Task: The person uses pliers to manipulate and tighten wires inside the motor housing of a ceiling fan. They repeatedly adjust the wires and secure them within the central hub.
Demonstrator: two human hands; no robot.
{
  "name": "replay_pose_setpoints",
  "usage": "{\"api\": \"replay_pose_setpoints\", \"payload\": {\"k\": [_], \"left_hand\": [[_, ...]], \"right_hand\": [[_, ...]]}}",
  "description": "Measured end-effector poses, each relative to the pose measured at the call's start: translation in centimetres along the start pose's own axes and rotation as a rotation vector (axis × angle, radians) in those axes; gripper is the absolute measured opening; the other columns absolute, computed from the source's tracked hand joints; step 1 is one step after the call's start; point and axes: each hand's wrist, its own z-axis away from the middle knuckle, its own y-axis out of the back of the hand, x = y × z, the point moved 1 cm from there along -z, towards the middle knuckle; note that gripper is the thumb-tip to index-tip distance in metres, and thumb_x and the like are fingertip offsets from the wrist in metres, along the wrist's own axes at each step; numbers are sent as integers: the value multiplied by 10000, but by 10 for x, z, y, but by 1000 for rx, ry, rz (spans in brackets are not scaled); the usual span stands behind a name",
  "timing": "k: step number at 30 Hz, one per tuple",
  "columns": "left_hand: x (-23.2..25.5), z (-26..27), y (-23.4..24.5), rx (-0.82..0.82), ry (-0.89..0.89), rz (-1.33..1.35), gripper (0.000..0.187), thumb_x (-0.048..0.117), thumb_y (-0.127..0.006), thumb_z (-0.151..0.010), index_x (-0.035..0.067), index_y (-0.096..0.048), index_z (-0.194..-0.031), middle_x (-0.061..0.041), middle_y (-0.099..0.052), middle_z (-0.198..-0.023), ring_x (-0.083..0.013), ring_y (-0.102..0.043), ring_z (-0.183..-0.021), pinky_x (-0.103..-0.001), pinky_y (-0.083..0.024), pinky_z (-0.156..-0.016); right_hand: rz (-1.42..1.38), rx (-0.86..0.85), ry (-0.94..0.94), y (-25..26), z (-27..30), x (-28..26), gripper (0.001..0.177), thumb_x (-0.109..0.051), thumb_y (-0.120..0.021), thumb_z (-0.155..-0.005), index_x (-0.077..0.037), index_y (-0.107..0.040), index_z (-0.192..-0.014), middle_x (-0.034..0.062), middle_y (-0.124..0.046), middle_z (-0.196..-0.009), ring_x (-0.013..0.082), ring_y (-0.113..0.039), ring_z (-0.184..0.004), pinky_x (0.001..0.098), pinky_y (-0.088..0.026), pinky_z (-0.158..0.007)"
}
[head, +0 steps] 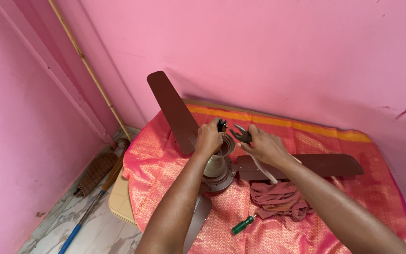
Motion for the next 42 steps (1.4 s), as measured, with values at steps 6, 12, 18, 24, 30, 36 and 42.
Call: {"api": "replay_pose_setpoints", "payload": {"k": [6, 12, 18, 24, 30, 36, 42], "left_hand": [[2, 0, 0, -5, 2, -22, 371, 59, -744, -830, 48, -652, -1189, -264, -730, -904, -460, -701, -946, -552, -521, -884], [6, 2, 6, -19, 24, -15, 402, 46, -750, -799, 28, -630, -1183, -283, -720, -903, -481, -689, -958, -568, -517, -872], [7, 2, 4, -34, 44, -42, 407, 60, -767, -786, 12, -631, -1167, -300, -709, -893, -497, -683, -946, -575, -516, -866], [4, 1, 0, -23, 19, -49, 346, 27, -726, -787, -6, -647, -1122, -297, -706, -861, -488, -690, -918, -572, -519, -864], [3, -1, 0, -21, 10, -57, 256, 20, -708, -794, -8, -648, -1041, -286, -710, -845, -477, -697, -903, -570, -521, -856], [6, 2, 1, -10, -4, -55, 311, 13, -708, -782, -4, -642, -1086, -283, -714, -849, -470, -702, -902, -565, -526, -859], [6, 0, 2, -11, 28, -60, 423, 25, -734, -770, -7, -639, -1181, -297, -711, -872, -485, -695, -916, -563, -526, -868]], "right_hand": [[109, 210, 152, 11, 8, -18, 451, -465, -655, -929, -84, -476, -1092, 196, -678, -937, 393, -711, -841, 551, -538, -663], [275, 295, 243, 5, -1, -14, 429, -416, -678, -927, -83, -473, -1102, 171, -657, -870, 345, -716, -689, 484, -542, -523], [330, 317, 267, 12, -3, -14, 467, -436, -707, -893, -85, -482, -1104, 163, -632, -856, 342, -711, -667, 483, -540, -518], [422, 303, 271, 18, -1, -21, 441, -434, -687, -907, -79, -525, -1114, 145, -630, -900, 314, -715, -615, 462, -550, -509], [530, 493, 358, 10, -3, -22, 492, -408, -692, -865, -28, -573, -1153, 107, -645, -839, 275, -709, -601, 410, -556, -457], [624, 453, 305, 6, -9, -22, 462, -554, -602, -914, -98, -563, -981, 72, -630, -730, 241, -689, -552, 379, -520, -404], [821, 565, 379, 6, -14, -21, 416, -520, -544, -986, -107, -583, -950, 32, -622, -698, 172, -657, -533, 338, -518, -427]]}}
